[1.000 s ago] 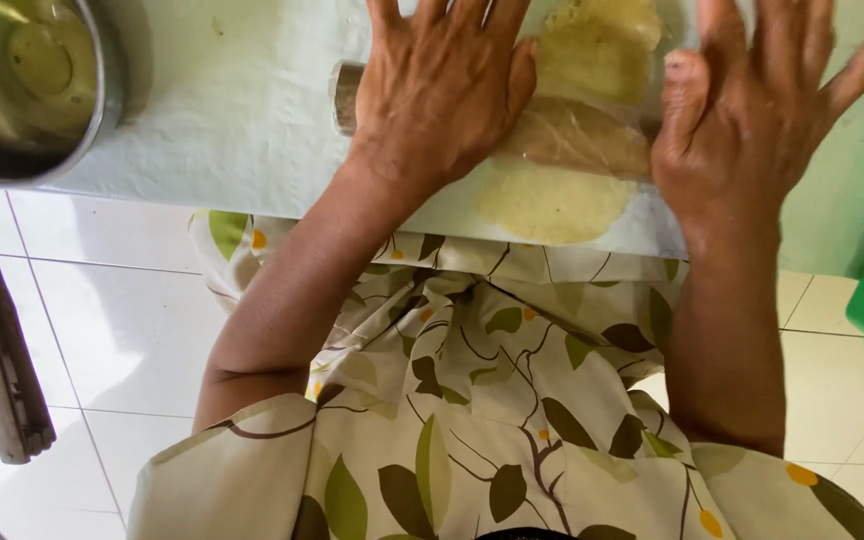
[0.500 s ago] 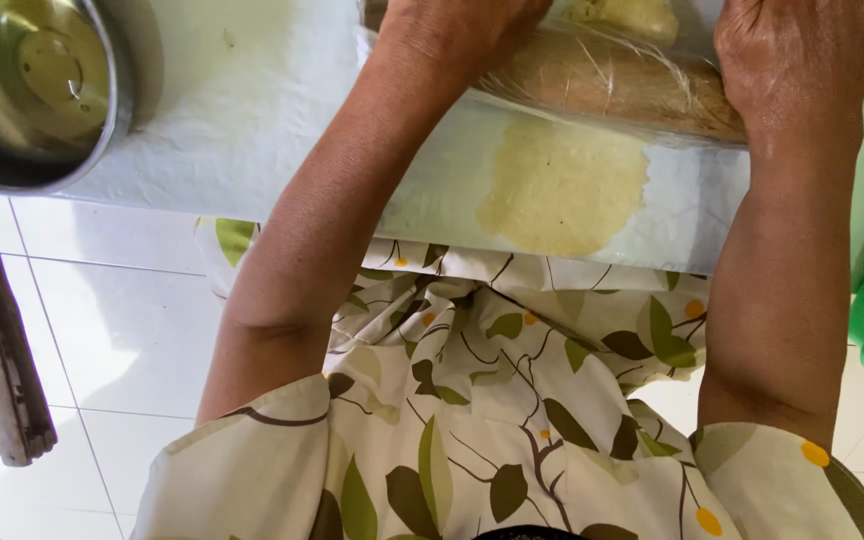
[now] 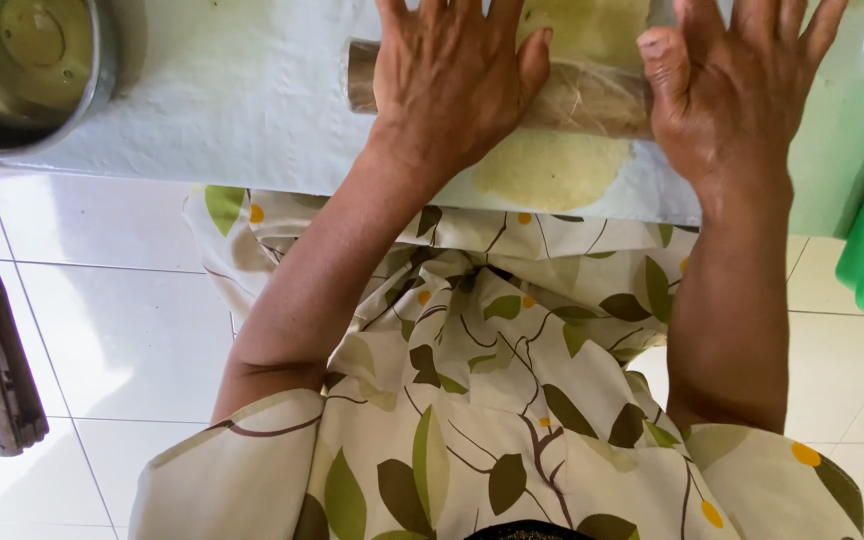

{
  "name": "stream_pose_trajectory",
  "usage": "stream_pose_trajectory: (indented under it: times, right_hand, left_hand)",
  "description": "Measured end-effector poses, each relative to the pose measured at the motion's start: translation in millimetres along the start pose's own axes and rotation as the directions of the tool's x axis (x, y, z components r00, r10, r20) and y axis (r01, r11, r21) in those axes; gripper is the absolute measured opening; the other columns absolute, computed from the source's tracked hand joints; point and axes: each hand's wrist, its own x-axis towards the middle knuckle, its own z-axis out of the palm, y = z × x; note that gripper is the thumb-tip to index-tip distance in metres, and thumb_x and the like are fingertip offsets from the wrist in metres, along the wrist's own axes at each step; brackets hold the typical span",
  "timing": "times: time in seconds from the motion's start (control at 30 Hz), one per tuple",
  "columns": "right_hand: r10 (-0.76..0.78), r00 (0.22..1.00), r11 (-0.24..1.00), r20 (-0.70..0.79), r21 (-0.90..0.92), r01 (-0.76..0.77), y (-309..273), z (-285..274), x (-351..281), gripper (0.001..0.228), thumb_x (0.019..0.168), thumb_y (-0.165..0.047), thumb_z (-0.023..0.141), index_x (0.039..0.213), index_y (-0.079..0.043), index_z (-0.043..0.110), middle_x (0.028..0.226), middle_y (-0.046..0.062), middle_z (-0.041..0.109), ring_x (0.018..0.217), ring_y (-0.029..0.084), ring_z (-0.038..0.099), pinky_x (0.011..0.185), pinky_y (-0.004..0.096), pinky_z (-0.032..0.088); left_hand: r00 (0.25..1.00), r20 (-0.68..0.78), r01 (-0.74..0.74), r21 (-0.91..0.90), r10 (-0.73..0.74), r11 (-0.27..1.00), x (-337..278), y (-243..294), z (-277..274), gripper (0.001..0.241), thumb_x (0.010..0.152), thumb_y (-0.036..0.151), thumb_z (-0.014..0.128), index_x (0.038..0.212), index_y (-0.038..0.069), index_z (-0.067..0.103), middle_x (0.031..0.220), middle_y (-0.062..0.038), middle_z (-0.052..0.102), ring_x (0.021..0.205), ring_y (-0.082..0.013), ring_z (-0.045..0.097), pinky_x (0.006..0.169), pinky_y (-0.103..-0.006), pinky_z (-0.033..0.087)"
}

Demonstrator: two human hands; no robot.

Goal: Flattening small pieces of dough into thin rounds using a rolling pin and placing them on a drying tray.

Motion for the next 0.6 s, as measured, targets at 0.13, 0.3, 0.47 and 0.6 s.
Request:
stream_pose_trajectory:
  times: [0.13,0.3,0.47,0.6]
  right_hand:
    - [0.098,0.995,0.994,-0.017,0.051,-0.097,-34.6,-16.7,-7.7,0.07,0.12,-0.052,0.013,0.155,-0.011,0.057,0.159,0.021,0.044,0.146,0.043,0.042,0.116,0.066,0.01]
    - [0.221,0.975,0.97,-0.001,0.107,-0.22,-52.8,-19.6,-29.1,0.079,0.114,-0.061,0.009,0.16,-0.014,0.054,0.162,0.015,0.047,0.146,0.037,0.05,0.121,0.063,0.015]
    - [0.27,0.962,0.96,0.033,0.066,-0.271,-57.8,-12.2,-54.6,0.083,0.115,-0.063,0.009,0.165,-0.007,0.045,0.168,0.01,0.045,0.157,0.037,0.04,0.128,0.057,0.018]
    - [0.291,0.956,0.955,0.029,0.058,-0.292,-70.6,-13.8,-67.5,0.085,0.114,-0.065,0.009,0.164,-0.007,0.043,0.169,0.011,0.043,0.158,0.035,0.032,0.128,0.057,0.015]
  left_hand:
    - [1.0,0.013,0.019,0.095,-0.02,0.995,-18.7,13.8,-14.0,0.053,0.111,0.046,0.058,0.145,0.007,0.051,0.141,-0.018,0.049,0.132,-0.0363,0.042,0.105,-0.0684,0.031]
    - [0.994,0.103,0.036,0.067,-0.043,0.997,-37.8,25.3,-33.8,0.065,0.111,0.046,0.056,0.157,0.002,0.041,0.154,-0.022,0.043,0.147,-0.0419,0.033,0.116,-0.0782,0.013]
    - [0.971,0.234,0.043,0.004,-0.043,0.999,-57.9,35.7,-47.9,0.073,0.113,0.045,0.055,0.166,0.003,0.026,0.168,-0.022,0.033,0.158,-0.0402,0.02,0.121,-0.0782,0.003]
    - [0.965,0.259,0.032,-0.002,-0.031,0.999,-72.8,40.9,-56.3,0.077,0.114,0.045,0.056,0.168,0.003,0.02,0.171,-0.021,0.028,0.16,-0.0377,0.016,0.123,-0.0781,0.002]
